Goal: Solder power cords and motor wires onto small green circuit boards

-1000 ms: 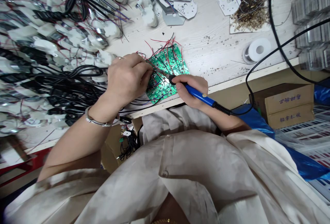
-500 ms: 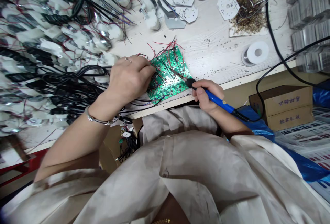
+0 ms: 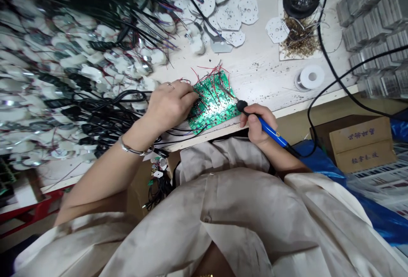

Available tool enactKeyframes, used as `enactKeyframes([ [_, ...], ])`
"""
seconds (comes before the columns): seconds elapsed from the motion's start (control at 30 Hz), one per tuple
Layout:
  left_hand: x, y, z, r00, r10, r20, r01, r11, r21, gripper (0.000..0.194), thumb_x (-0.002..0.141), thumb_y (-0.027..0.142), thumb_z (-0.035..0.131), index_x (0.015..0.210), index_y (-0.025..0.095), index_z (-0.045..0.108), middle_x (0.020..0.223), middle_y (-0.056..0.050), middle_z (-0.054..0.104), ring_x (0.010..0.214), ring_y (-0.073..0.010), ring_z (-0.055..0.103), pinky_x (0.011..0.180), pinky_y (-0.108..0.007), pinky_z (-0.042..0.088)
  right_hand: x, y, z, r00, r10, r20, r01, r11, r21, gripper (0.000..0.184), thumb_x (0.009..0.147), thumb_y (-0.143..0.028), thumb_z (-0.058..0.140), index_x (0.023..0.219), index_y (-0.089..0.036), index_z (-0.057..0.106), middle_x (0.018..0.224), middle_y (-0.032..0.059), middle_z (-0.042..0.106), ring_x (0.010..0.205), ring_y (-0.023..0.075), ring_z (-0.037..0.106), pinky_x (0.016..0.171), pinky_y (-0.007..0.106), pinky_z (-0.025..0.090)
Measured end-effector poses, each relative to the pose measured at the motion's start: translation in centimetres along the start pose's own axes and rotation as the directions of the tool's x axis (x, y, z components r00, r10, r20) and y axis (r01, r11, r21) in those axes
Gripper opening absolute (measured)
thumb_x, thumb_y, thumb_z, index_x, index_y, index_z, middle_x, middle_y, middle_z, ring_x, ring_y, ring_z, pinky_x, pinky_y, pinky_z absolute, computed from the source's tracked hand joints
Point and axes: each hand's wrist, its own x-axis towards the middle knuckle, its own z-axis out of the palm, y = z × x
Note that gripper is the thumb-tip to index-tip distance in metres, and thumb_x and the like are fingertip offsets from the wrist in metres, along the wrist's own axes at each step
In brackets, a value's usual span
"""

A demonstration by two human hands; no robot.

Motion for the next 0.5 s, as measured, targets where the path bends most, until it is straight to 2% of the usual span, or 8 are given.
enactKeyframes([
  [0.07, 0.0, -0.1, -0.1, 0.997, 0.075, -0.020, -0.073, 0.994, 0.078, 0.039, 0.104, 0.019, 0.035, 0.092, 0.016, 0.072, 0.092, -0.011, 0.067, 0.084, -0.0238, 0.058, 0.071, -0.036, 0.041, 0.3, -0.2, 0.2, 0.998, -0.014, -0.055, 0.013, 1.000, -0.013, 0.021, 0.097, -0.043, 0.056, 0.111, -0.029, 0.063, 0.073, -0.0060, 0.064, 0.049, 0.0095, 0.062, 0.048, 0.025, 0.051],
  [0.17, -0.3, 0.1, -0.3, 0.991, 0.130, -0.020, -0.126, 0.984, 0.130, 0.035, 0.104, 0.016, 0.038, 0.092, 0.016, 0.071, 0.093, -0.010, 0.069, 0.084, -0.0230, 0.059, 0.071, -0.035, 0.042, 0.8, -0.1, 0.5, 0.998, -0.037, -0.057, 0.030, 0.993, -0.113, 0.028, 0.096, -0.040, 0.060, 0.123, -0.031, 0.059, 0.092, -0.0026, 0.069, 0.057, 0.0095, 0.068, 0.059, 0.029, 0.059],
  [0.23, -0.7, 0.3, -0.5, 0.992, 0.123, -0.004, -0.122, 0.988, 0.096, 0.031, 0.103, 0.018, 0.042, 0.094, 0.016, 0.072, 0.095, -0.010, 0.070, 0.087, -0.0235, 0.059, 0.074, -0.036, 0.044, 1.1, 0.1, 0.6, 0.997, -0.066, -0.050, 0.058, 0.987, -0.147, 0.030, 0.097, -0.035, 0.058, 0.127, -0.031, 0.058, 0.100, -0.0012, 0.068, 0.059, 0.0087, 0.069, 0.063, 0.030, 0.060],
  [0.33, -0.9, -0.1, -1.1, 0.996, 0.093, 0.015, -0.093, 0.995, -0.022, 0.028, 0.105, 0.028, 0.047, 0.104, 0.016, 0.072, 0.102, -0.011, 0.070, 0.093, -0.0241, 0.061, 0.079, -0.038, 0.047, 1.1, 0.7, 0.7, 0.994, -0.113, -0.013, 0.109, 0.981, -0.160, 0.032, 0.098, -0.030, 0.056, 0.130, -0.032, 0.058, 0.100, -0.0014, 0.066, 0.059, 0.0080, 0.069, 0.064, 0.030, 0.060],
  [0.4, -0.5, -1.6, -1.9, 0.999, 0.037, 0.020, -0.036, 0.996, -0.084, 0.034, 0.106, 0.035, 0.043, 0.112, 0.016, 0.071, 0.107, -0.012, 0.070, 0.095, -0.0239, 0.061, 0.080, -0.038, 0.049, 0.9, 0.9, 0.6, 0.991, -0.136, 0.014, 0.136, 0.976, -0.167, 0.032, 0.098, -0.030, 0.057, 0.130, -0.032, 0.057, 0.100, -0.0016, 0.066, 0.058, 0.0077, 0.068, 0.062, 0.029, 0.059],
  [0.5, 1.5, -6.3, -2.8, 0.986, -0.164, 0.007, 0.164, 0.984, -0.064, 0.044, 0.107, 0.041, 0.038, 0.117, 0.012, 0.069, 0.113, -0.014, 0.066, 0.100, -0.0241, 0.056, 0.086, -0.040, 0.049, 0.7, 1.1, 0.4, 0.990, -0.140, 0.035, 0.144, 0.976, -0.165, 0.033, 0.098, -0.030, 0.056, 0.131, -0.032, 0.057, 0.100, -0.0013, 0.066, 0.057, 0.0072, 0.067, 0.057, 0.026, 0.057],
])
